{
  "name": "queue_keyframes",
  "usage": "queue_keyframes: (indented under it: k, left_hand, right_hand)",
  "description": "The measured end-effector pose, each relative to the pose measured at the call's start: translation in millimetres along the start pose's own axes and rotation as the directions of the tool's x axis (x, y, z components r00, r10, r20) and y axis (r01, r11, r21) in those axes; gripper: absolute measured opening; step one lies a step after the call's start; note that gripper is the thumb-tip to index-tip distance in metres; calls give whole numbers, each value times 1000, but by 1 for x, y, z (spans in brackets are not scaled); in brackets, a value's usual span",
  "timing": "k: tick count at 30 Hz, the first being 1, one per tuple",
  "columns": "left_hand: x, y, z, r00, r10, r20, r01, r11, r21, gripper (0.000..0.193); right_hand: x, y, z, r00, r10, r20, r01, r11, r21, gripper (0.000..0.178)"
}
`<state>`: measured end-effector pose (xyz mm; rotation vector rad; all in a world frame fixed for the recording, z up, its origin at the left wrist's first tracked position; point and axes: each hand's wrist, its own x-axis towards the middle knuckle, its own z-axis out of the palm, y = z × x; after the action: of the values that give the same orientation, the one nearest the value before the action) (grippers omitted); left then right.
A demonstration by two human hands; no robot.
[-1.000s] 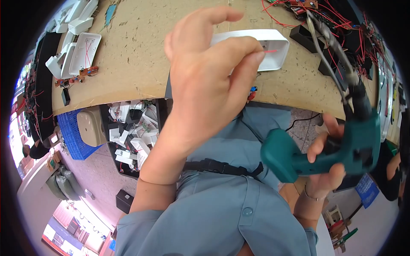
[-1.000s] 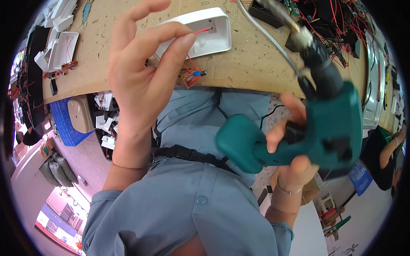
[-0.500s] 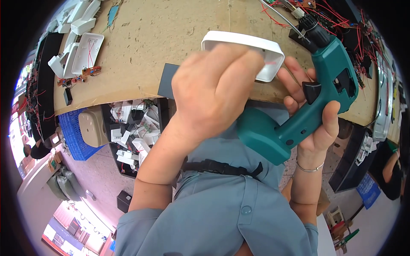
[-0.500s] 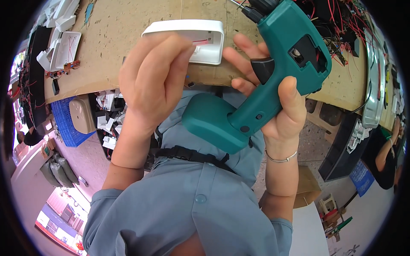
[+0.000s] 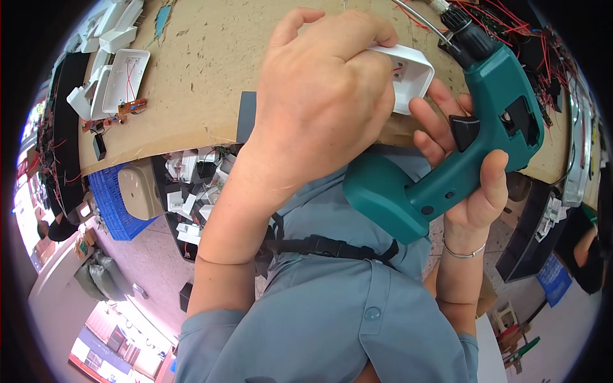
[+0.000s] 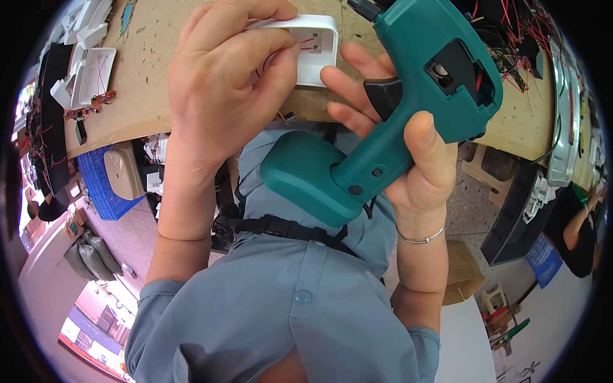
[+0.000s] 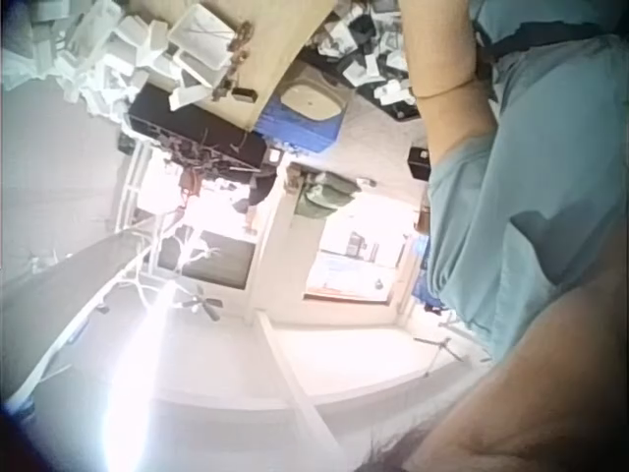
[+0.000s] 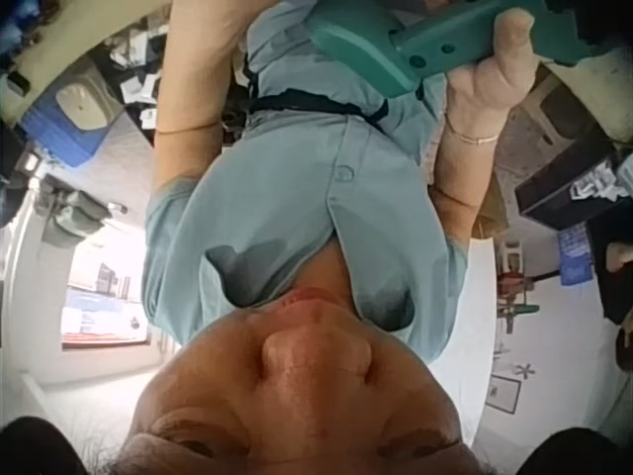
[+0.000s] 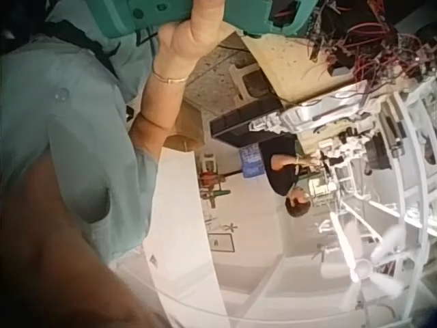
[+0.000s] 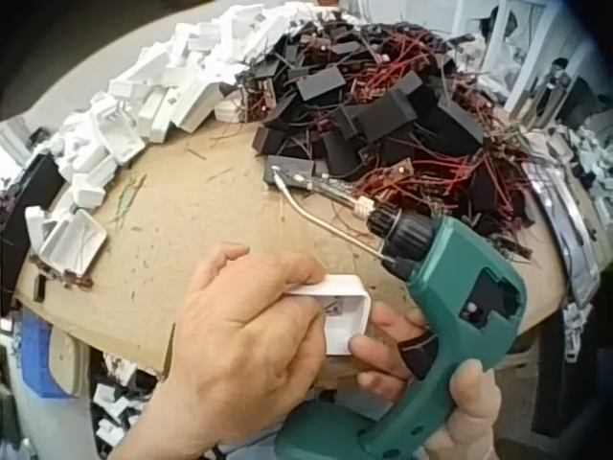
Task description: Assembling electronic devices by connecting wires into white plastic housings using a handheld soldering or joining tool.
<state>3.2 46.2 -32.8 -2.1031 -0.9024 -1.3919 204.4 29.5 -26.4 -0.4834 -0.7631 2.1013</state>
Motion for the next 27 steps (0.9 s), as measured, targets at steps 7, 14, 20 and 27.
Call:
queue_keyframes:
  k: [7,14,20,27]
  left_hand:
    - [0,-2,14,994,-41,-99,27,989,-144,9]
    - [-2,-3,24,965,-47,-258,-8,978,-208,9]
    - [4,1,16,979,-41,-200,15,992,-127,9]
    - [0,-1,18,981,-37,-192,16,994,-109,8]
  right_hand:
    - [-3,-5,-3,998,-57,6,57,990,-130,68]
    - [-53,-18,-5,967,-252,-16,216,857,-467,75]
    - [-100,-34,10,937,-216,-275,-60,675,-735,79]
    - [-114,-27,16,939,-228,-257,-112,505,-856,69]
